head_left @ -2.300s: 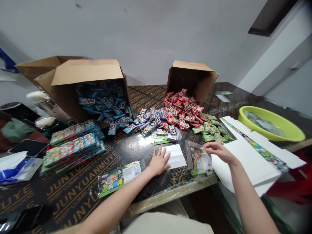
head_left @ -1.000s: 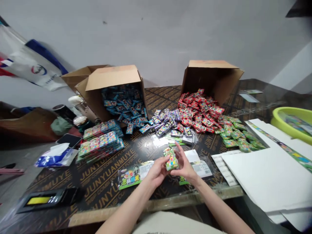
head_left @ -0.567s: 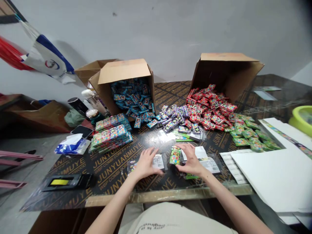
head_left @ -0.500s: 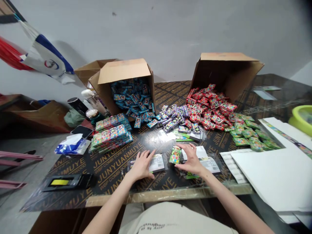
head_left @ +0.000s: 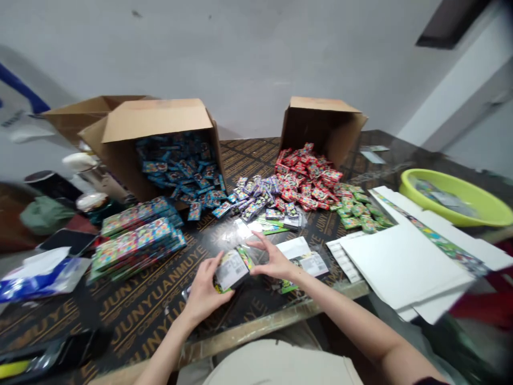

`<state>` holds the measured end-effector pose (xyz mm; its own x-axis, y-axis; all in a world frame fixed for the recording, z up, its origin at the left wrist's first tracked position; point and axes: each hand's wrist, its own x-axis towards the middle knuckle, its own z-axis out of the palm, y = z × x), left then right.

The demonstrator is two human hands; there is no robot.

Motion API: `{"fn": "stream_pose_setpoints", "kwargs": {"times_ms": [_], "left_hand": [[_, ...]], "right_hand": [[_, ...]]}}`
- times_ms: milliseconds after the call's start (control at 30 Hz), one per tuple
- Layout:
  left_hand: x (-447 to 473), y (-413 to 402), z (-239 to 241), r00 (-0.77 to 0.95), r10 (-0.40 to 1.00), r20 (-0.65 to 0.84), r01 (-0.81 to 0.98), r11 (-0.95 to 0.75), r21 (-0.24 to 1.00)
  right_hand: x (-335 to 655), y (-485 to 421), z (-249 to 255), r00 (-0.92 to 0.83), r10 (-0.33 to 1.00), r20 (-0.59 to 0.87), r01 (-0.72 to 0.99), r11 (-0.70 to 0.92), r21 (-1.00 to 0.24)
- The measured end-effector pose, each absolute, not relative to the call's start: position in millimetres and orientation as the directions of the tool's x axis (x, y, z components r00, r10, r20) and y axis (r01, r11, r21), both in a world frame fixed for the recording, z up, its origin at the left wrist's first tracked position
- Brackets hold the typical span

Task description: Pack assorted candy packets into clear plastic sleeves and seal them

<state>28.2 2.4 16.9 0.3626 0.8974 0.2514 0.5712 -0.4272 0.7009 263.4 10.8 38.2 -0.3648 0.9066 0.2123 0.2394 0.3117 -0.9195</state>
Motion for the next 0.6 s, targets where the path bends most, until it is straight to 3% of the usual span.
{"fn": "stream_pose_setpoints", "kwargs": {"times_ms": [100,167,267,333,500,600], "left_hand": [[52,9,17,0.096,0.966,0.238,0.382,-0.257,0.888],[74,9,17,-0.022,0.993,0.114,0.055,-0.112,0.992],[101,2,23,-0.102,0.989,-0.110,-0.459,0.051,0.887],[109,-1,30,-0.087,0.974,-0.207,-0.629,0.108,0.770],[100,7,41,0.044,0.937,-0.347,-0.663,0.287,0.691],[92,13,43,0.124,0.936,-0.330,-0.615,0.333,0.714]], "right_hand": [[239,16,45,-0.090,0.993,0.070,-0.150,0.056,-0.987],[220,19,53,0.071,0.997,0.003,-0.318,0.026,-0.948],[202,22,63,0.272,0.961,-0.053,-0.407,0.064,-0.911],[199,21,66,0.307,0.946,-0.100,-0.412,0.038,-0.910],[211,12,62,0.185,0.964,-0.190,-0.526,-0.066,-0.848],[224,10,60,0.056,0.960,-0.276,-0.634,-0.179,-0.752]]}}
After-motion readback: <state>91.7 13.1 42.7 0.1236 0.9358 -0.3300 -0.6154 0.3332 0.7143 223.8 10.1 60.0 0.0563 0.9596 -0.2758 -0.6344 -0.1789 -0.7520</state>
